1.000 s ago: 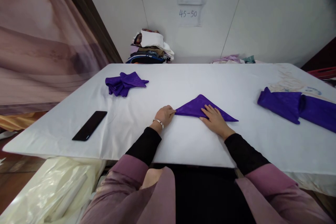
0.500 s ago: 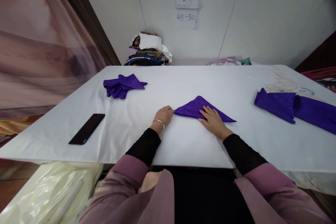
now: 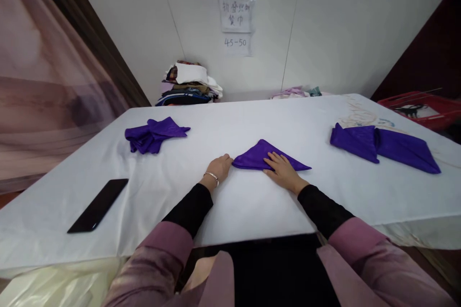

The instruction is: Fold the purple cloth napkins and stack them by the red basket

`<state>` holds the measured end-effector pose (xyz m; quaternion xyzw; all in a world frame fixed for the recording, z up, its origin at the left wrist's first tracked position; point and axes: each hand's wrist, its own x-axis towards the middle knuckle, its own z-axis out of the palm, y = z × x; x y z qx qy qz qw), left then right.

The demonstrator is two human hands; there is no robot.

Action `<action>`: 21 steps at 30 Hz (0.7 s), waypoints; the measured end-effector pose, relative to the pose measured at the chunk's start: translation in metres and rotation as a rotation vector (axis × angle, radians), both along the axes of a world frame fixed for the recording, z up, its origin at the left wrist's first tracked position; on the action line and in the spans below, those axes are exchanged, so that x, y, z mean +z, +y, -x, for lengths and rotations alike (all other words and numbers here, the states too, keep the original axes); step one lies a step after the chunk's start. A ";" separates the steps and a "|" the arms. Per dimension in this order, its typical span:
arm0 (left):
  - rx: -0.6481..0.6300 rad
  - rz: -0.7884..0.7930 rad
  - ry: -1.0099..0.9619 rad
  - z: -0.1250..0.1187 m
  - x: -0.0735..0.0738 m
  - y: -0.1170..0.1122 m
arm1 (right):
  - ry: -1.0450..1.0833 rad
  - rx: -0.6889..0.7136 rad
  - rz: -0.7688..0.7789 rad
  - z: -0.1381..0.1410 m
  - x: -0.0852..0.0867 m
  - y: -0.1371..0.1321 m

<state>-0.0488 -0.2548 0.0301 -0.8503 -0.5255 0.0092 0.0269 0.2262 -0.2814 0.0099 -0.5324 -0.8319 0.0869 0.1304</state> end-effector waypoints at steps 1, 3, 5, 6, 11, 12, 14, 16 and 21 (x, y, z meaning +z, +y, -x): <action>0.001 0.000 0.007 0.000 0.001 -0.002 | 0.001 0.005 0.001 -0.001 0.000 0.000; -0.004 0.005 0.020 0.000 0.002 -0.011 | 0.003 0.030 0.002 -0.003 0.002 0.001; -0.011 0.023 0.043 0.000 0.004 -0.025 | -0.002 0.076 0.003 -0.005 0.006 0.001; -0.014 0.036 0.054 0.000 0.006 -0.033 | -0.007 0.098 0.001 -0.005 0.008 0.000; -0.001 0.109 0.085 -0.009 0.019 -0.071 | -0.013 0.236 -0.029 0.017 0.017 -0.018; 0.001 0.128 0.091 -0.013 0.022 -0.077 | -0.003 0.269 -0.027 0.025 0.018 -0.024; -0.006 0.171 0.097 -0.020 0.027 -0.089 | 0.031 0.324 -0.015 0.042 0.018 -0.038; -0.029 0.210 0.083 -0.028 0.031 -0.100 | 0.072 0.358 -0.003 0.054 0.017 -0.053; -0.124 0.268 -0.039 -0.042 0.044 -0.123 | 0.213 0.361 0.008 0.059 0.010 -0.086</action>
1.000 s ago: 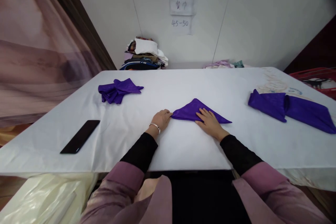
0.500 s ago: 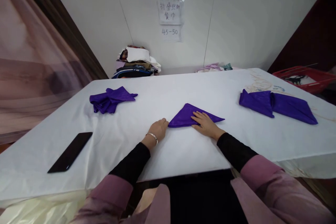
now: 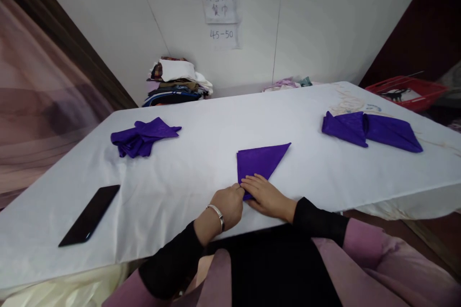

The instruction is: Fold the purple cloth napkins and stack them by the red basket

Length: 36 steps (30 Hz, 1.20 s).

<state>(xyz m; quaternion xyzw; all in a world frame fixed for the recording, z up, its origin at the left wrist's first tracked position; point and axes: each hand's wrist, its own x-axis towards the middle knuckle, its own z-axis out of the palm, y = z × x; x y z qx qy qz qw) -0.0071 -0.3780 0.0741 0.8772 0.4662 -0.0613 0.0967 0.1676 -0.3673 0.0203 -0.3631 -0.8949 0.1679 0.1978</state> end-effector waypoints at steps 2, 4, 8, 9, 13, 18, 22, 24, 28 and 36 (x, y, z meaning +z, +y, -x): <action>-0.056 0.038 -0.086 -0.003 0.009 -0.002 | 0.096 -0.012 0.027 -0.005 -0.002 -0.011; -0.120 0.109 -0.209 -0.005 0.018 0.004 | 0.217 -0.012 0.073 -0.011 -0.002 -0.020; -0.139 0.212 -0.577 -0.012 0.022 0.036 | 0.456 -0.056 0.239 -0.021 0.006 -0.033; -0.129 0.231 -0.649 -0.015 0.019 0.045 | 0.501 -0.086 0.299 -0.024 0.008 -0.034; -0.053 0.341 -0.668 -0.021 -0.005 0.067 | 0.667 -0.245 0.605 -0.036 0.016 -0.029; 0.043 0.330 -0.635 -0.015 -0.017 0.074 | 0.977 -0.427 0.892 -0.052 0.017 -0.006; 0.087 0.266 -0.633 -0.010 -0.014 0.077 | 1.007 -0.530 0.947 -0.064 0.018 0.018; 0.135 0.233 -0.631 -0.009 -0.016 0.080 | 0.996 -0.551 0.933 -0.071 0.019 0.030; 0.238 0.161 -0.640 -0.009 -0.028 0.087 | 0.866 -0.626 0.865 -0.085 0.019 0.051; 0.276 0.056 -0.724 -0.013 -0.051 0.092 | 0.531 -0.687 0.561 -0.100 0.008 0.073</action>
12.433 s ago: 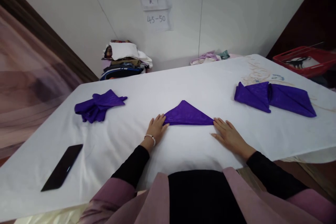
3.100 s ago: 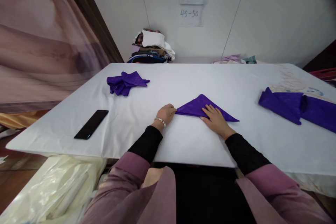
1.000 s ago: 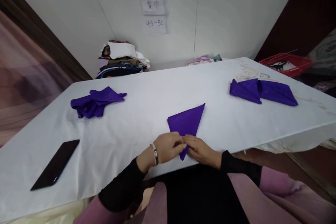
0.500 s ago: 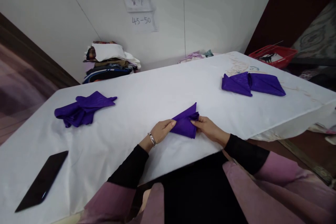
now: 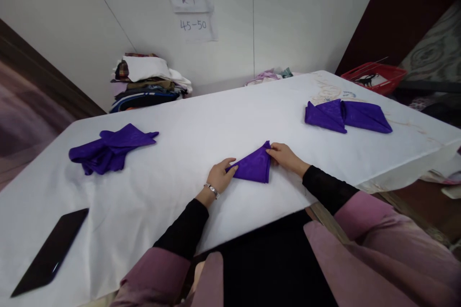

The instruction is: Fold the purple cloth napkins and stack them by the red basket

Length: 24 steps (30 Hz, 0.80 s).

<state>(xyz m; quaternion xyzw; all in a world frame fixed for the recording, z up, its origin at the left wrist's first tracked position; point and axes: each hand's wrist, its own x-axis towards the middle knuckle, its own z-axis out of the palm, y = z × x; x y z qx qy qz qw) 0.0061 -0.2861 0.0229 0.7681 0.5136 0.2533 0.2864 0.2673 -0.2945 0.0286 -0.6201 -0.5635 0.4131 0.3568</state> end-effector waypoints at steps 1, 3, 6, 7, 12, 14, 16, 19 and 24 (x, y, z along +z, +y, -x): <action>0.004 -0.011 -0.008 0.000 -0.002 0.000 | -0.078 -0.002 -0.027 0.000 0.000 0.001; 0.014 -0.034 -0.023 0.000 -0.006 0.000 | -0.227 -0.005 -0.090 0.000 0.000 0.002; 0.047 -0.072 -0.033 0.000 -0.008 0.001 | -0.374 -0.018 -0.156 0.001 0.005 0.002; 0.056 -0.086 -0.031 0.000 -0.009 0.001 | -0.408 -0.024 -0.170 0.001 0.007 0.002; 0.073 -0.128 0.009 -0.001 -0.008 0.000 | -0.561 -0.014 -0.181 0.001 0.012 0.004; 0.076 -0.128 0.021 -0.001 -0.008 0.000 | -0.630 0.008 -0.166 0.001 0.012 0.006; 0.079 -0.130 0.032 0.000 -0.009 0.001 | -0.705 0.028 -0.157 0.001 0.012 0.008; 0.086 -0.135 0.051 0.000 -0.009 0.001 | -0.840 0.052 -0.152 0.002 0.012 0.011; 0.100 -0.144 0.054 -0.001 -0.009 0.002 | -0.981 0.068 -0.127 0.005 0.011 0.014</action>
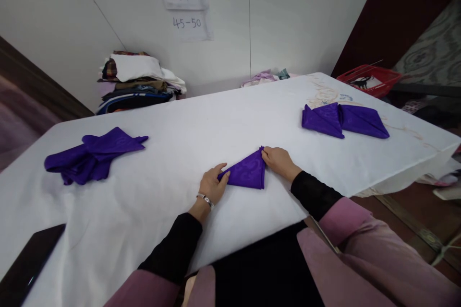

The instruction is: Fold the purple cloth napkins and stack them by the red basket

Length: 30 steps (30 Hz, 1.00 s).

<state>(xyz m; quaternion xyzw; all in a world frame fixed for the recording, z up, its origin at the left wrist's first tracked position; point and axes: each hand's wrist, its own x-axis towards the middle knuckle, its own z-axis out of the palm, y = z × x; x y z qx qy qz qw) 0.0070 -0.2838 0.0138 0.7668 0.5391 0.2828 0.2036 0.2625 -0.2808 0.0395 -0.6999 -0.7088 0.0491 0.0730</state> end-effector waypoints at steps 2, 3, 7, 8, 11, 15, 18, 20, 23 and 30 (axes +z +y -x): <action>0.003 -0.014 -0.001 0.000 0.000 0.000 | -0.017 -0.012 0.004 0.001 -0.001 0.001; 0.008 -0.025 0.000 0.000 0.000 0.000 | -0.023 -0.017 0.002 0.001 -0.002 0.001; 0.048 -0.084 0.000 0.002 -0.001 0.001 | -0.027 -0.032 0.011 0.000 -0.004 0.002; 0.057 -0.094 -0.002 0.003 -0.001 0.001 | -0.026 -0.038 0.017 0.000 -0.004 0.002; 0.087 -0.076 -0.015 0.006 -0.001 0.001 | -0.026 -0.049 0.028 -0.001 -0.004 0.002; 0.127 0.002 -0.006 0.009 0.000 0.001 | -0.023 -0.037 0.022 -0.002 -0.005 0.001; 0.114 0.023 0.037 0.011 0.001 0.002 | -0.025 -0.031 0.008 -0.003 -0.008 0.001; 0.106 0.012 0.082 0.012 0.003 0.002 | -0.029 -0.034 0.004 -0.004 -0.009 0.002; 0.087 -0.114 0.170 0.008 0.012 -0.002 | -0.018 -0.036 0.009 -0.004 -0.010 0.003; -0.361 -0.287 0.346 -0.052 0.030 -0.024 | 0.001 -0.020 -0.035 -0.006 -0.013 0.003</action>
